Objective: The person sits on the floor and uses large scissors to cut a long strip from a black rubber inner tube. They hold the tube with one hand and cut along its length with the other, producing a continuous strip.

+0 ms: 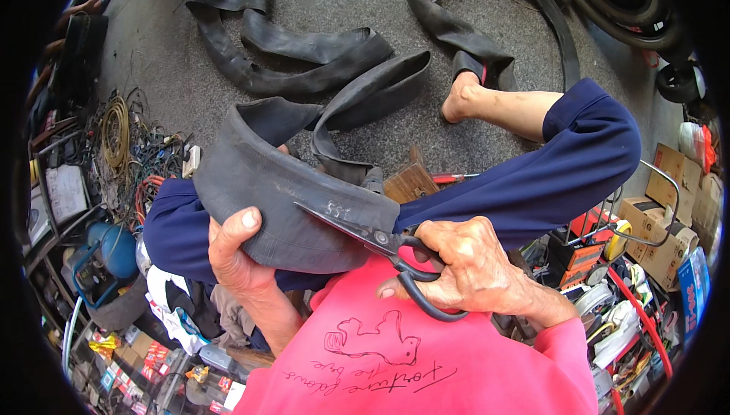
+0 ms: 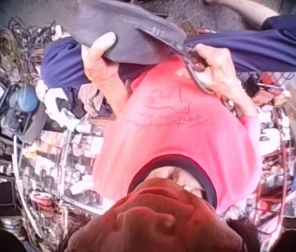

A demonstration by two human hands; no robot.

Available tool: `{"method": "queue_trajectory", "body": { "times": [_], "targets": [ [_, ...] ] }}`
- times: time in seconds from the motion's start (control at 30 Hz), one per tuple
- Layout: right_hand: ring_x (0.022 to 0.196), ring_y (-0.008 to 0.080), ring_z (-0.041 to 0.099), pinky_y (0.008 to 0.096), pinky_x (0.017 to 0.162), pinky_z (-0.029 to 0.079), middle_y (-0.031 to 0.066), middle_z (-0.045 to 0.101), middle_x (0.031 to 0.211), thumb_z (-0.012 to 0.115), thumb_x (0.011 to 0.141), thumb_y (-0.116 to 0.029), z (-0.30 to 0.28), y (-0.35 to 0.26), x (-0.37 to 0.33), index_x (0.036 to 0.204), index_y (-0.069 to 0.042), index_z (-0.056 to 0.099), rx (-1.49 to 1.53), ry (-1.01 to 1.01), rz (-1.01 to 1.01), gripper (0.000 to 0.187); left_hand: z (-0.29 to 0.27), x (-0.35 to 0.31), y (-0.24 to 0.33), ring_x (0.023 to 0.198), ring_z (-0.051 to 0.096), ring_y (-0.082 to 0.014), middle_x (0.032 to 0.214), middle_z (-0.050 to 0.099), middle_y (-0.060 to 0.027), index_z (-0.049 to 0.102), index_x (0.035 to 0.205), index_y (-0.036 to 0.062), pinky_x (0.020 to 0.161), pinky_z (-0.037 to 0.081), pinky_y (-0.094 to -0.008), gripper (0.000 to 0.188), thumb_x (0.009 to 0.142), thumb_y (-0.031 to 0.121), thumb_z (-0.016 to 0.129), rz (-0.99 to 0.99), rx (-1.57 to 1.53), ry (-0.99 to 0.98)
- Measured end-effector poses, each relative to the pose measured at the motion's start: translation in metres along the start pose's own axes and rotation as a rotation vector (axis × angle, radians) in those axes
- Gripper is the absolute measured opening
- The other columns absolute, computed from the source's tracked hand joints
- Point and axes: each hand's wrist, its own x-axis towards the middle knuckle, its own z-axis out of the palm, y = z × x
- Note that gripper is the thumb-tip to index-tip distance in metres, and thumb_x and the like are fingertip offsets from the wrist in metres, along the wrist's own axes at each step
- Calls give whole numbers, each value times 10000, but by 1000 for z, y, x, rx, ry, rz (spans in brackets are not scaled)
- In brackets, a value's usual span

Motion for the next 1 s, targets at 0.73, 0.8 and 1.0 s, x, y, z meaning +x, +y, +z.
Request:
{"method": "queue_trajectory", "body": {
  "times": [0.73, 0.8, 1.0],
  "targets": [
    [475, 282, 551, 359, 477, 434, 117, 505, 539, 882, 656, -490, 2, -1, 8, 720, 35, 569, -17, -20, -52, 614, 7, -3, 18, 1078, 630, -372, 1215, 559, -297, 369, 1385, -116, 965, 515, -564, 884, 595, 113, 693, 150, 158, -76],
    [479, 287, 551, 362, 479, 432, 125, 509, 544, 882, 658, -483, 0, -1, 9, 716, 36, 562, -21, -40, -43, 612, 6, -3, 21, 1094, 624, -372, 1225, 554, -296, 363, 1393, -110, 974, 509, -566, 881, 602, 101, 691, 114, 177, -103],
    [464, 263, 488, 364, 470, 391, 102, 459, 527, 880, 666, -459, -5, -2, 11, 691, 29, 553, 44, -138, 43, 588, 8, -2, 24, 1067, 627, -339, 1241, 557, -256, 381, 1386, -94, 970, 498, -453, 857, 611, 107, 686, 53, 134, -72]
  ]
}}
